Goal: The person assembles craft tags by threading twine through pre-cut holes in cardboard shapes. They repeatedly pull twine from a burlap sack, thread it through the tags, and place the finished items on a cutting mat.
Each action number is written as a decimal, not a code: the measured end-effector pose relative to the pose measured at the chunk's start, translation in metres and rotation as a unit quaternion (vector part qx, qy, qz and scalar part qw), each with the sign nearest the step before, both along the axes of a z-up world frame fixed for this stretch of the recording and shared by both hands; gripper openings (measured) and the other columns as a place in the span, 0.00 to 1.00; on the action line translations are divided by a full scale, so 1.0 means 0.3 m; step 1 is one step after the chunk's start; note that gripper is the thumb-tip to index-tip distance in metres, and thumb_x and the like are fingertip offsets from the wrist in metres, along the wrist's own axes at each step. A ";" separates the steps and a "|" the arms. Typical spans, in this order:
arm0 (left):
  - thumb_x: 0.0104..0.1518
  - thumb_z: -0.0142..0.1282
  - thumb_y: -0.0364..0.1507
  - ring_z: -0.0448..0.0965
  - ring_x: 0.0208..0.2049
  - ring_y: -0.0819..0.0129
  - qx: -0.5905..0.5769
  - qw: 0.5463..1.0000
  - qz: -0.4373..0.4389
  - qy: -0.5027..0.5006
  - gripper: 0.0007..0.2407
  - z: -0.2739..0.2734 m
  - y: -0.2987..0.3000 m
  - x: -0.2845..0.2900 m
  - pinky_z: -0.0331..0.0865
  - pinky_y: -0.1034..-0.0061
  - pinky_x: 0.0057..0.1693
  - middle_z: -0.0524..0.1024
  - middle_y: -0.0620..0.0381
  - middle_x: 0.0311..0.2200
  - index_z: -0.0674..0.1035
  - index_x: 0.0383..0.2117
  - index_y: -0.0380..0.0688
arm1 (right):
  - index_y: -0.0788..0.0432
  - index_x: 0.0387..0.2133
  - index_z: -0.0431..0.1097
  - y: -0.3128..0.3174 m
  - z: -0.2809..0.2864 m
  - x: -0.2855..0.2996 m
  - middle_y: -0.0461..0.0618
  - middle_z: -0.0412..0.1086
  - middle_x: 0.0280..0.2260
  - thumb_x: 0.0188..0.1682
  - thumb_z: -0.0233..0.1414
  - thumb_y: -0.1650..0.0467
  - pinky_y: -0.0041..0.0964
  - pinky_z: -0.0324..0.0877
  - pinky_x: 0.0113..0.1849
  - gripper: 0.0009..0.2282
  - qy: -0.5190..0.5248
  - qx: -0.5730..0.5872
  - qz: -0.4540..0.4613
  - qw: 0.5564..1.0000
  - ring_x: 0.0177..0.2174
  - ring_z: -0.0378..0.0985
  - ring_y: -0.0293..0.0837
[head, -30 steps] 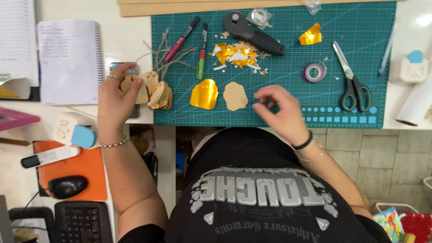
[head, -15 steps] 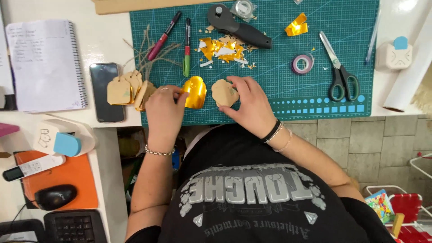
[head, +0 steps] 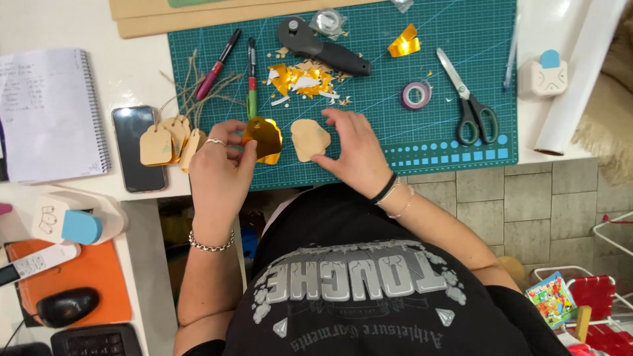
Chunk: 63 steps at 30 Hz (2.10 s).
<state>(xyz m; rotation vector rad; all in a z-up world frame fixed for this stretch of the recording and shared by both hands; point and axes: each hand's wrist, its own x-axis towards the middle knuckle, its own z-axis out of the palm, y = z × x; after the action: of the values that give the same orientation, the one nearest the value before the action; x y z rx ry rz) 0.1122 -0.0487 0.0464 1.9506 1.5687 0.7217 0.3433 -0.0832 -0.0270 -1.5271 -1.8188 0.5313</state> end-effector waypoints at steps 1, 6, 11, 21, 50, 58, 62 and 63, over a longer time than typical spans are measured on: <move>0.56 0.60 0.19 0.83 0.27 0.51 0.006 1.000 -0.006 -0.012 0.10 0.012 0.000 0.009 0.75 0.66 0.35 0.78 0.40 0.28 0.77 0.43 0.33 | 0.60 0.54 0.62 0.001 -0.009 -0.002 0.53 0.68 0.37 0.34 0.70 0.72 0.49 0.70 0.44 0.33 -0.001 -0.001 0.002 1.000 0.40 0.72 0.55; 0.56 0.59 0.17 0.82 0.27 0.48 0.017 0.999 -0.023 -0.047 0.14 0.035 0.001 0.024 0.76 0.66 0.34 0.76 0.36 0.29 0.74 0.49 0.30 | 0.59 0.53 0.63 0.004 -0.042 0.003 0.50 0.69 0.34 0.35 0.67 0.75 0.47 0.71 0.43 0.30 0.006 -0.008 -0.001 1.000 0.38 0.73 0.51; 0.57 0.55 0.15 0.81 0.25 0.50 0.006 0.998 -0.029 -0.063 0.15 0.042 0.009 0.018 0.75 0.68 0.32 0.77 0.35 0.30 0.72 0.51 0.28 | 0.60 0.54 0.65 0.029 0.053 -0.004 0.52 0.68 0.41 0.37 0.69 0.64 0.48 0.72 0.43 0.31 -0.034 -0.033 0.033 0.998 0.44 0.72 0.54; 0.58 0.53 0.16 0.81 0.24 0.51 -0.003 0.996 -0.040 -0.077 0.15 0.057 -0.003 0.008 0.75 0.68 0.29 0.77 0.35 0.30 0.72 0.53 0.29 | 0.54 0.46 0.68 0.107 -0.032 -0.002 0.43 0.65 0.39 0.38 0.66 0.62 0.47 0.75 0.39 0.23 -0.056 -0.110 0.051 0.991 0.44 0.71 0.50; 0.62 0.48 0.20 0.85 0.33 0.56 -0.218 0.931 -0.162 -0.246 0.11 -0.176 -0.022 0.367 0.81 0.70 0.40 0.76 0.39 0.37 0.73 0.51 0.34 | 0.57 0.32 0.77 -0.058 -0.042 0.287 0.45 0.71 0.29 0.48 0.59 0.70 0.31 0.70 0.30 0.03 0.112 -0.112 -0.110 0.981 0.28 0.74 0.39; 0.57 0.60 0.24 0.78 0.36 0.59 0.108 0.962 -0.251 0.012 0.12 -0.177 -0.040 0.378 0.76 0.71 0.39 0.75 0.48 0.41 0.78 0.46 0.36 | 0.50 0.30 0.75 -0.042 -0.038 0.220 0.37 0.67 0.25 0.48 0.58 0.67 0.32 0.71 0.31 0.02 -0.082 -0.019 -0.164 0.983 0.29 0.75 0.40; 0.55 0.62 0.30 0.72 0.44 0.59 0.206 0.929 -0.280 0.125 0.15 -0.202 -0.064 0.397 0.74 0.71 0.45 0.73 0.48 0.49 0.79 0.47 0.36 | 0.52 0.32 0.73 -0.040 -0.026 0.206 0.41 0.67 0.26 0.48 0.58 0.67 0.38 0.73 0.32 0.04 -0.120 0.011 -0.156 0.980 0.32 0.76 0.44; 0.55 0.62 0.30 0.72 0.44 0.59 0.207 0.929 -0.280 0.126 0.15 -0.213 -0.069 0.395 0.74 0.71 0.45 0.73 0.48 0.49 0.79 0.47 0.36 | 0.52 0.32 0.73 -0.041 -0.024 0.203 0.41 0.67 0.26 0.48 0.58 0.67 0.38 0.73 0.32 0.04 -0.119 0.011 -0.156 0.980 0.32 0.76 0.44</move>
<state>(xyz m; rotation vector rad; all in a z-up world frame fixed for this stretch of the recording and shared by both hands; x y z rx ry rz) 0.2306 -0.0692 -0.0174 2.7266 0.9325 0.6007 0.4042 -0.0956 -0.0342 -1.8822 -1.7003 0.1817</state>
